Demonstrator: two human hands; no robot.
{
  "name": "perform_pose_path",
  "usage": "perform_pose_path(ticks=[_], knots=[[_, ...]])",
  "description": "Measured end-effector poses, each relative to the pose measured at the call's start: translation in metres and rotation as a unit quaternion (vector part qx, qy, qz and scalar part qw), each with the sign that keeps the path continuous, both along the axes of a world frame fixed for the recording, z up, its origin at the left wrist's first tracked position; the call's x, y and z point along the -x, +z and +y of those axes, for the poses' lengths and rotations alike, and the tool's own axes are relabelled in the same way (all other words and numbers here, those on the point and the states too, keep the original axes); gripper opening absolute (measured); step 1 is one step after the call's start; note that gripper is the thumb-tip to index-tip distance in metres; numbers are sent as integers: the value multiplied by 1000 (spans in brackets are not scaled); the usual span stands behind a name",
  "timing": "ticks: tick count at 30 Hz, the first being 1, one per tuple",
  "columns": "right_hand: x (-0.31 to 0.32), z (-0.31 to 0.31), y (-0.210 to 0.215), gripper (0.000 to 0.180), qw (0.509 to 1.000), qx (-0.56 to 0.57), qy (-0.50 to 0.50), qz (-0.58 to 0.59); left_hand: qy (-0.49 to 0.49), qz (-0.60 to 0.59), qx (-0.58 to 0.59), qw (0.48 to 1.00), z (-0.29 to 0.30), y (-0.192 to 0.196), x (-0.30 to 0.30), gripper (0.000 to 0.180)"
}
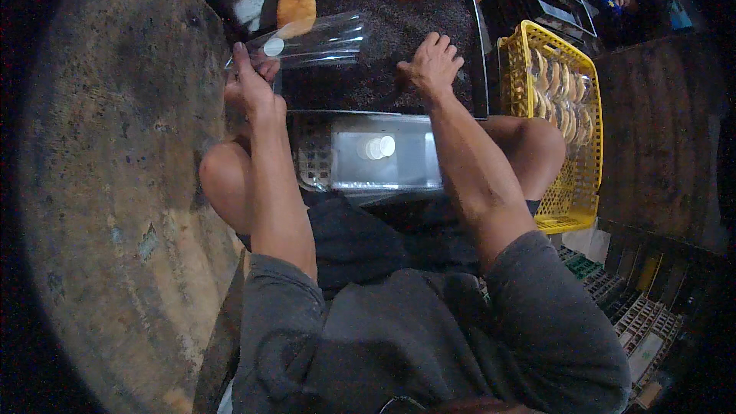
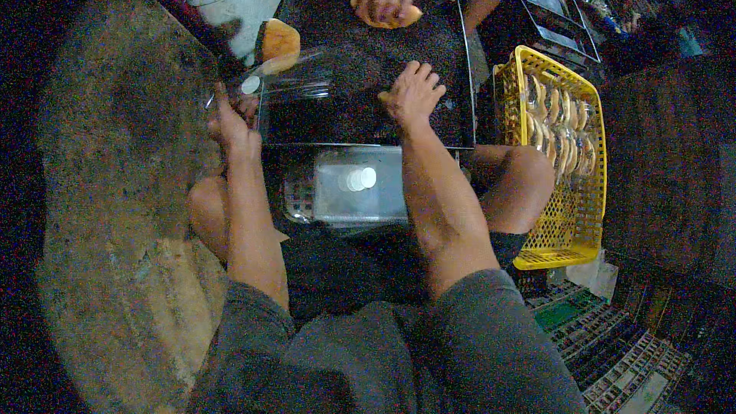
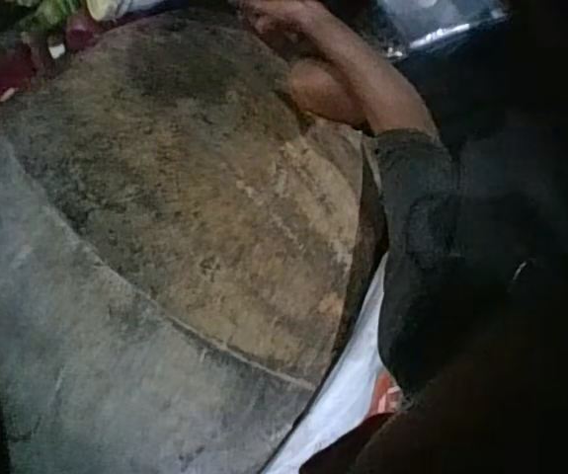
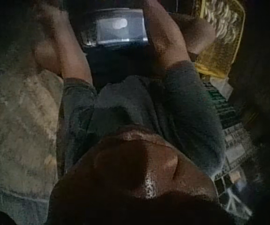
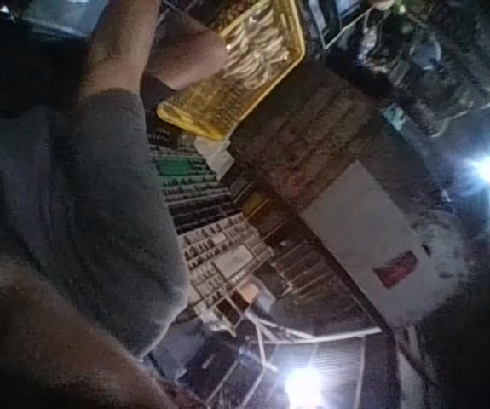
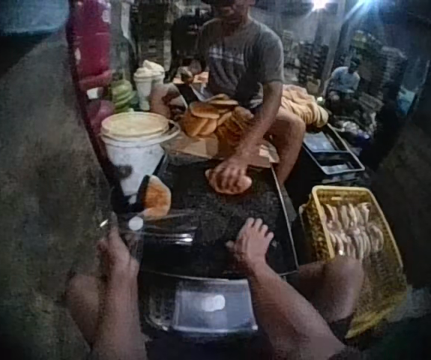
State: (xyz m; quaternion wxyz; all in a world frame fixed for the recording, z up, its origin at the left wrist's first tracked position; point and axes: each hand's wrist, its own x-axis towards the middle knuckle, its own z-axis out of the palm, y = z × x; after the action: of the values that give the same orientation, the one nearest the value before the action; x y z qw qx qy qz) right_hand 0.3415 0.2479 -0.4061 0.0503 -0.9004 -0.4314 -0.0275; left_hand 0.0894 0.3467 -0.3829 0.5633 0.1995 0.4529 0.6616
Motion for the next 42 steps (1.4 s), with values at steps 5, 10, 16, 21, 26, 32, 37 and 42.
perform_pose_path(ticks=[5,10,16,21,26,32,37,42], knots=[[-3,-32,-2,66,991,-71,116,-3,14,30,39,999,1,-3,-4,31],[40,-58,-18,89,986,-59,155,-4,-21,44,71,996,-9,-4,-17,35],[3,-52,-17,66,994,52,80,62,-31,63,49,996,-15,2,-18,37],[-46,-55,-37,48,977,-202,20,60,-70,4,62,996,-9,-11,-20,43],[-43,-44,-42,29,950,-206,236,-5,-96,-63,45,992,8,-41,-16,53],[-50,22,13,20,939,-247,151,186,-103,45,-14,994,35,-40,-13,53],[-48,72,45,18,935,-193,297,-15,-107,75,4,991,64,-39,-16,52],[-73,57,80,29,916,-214,256,224,-157,68,-25,985,85,-62,-5,59]])
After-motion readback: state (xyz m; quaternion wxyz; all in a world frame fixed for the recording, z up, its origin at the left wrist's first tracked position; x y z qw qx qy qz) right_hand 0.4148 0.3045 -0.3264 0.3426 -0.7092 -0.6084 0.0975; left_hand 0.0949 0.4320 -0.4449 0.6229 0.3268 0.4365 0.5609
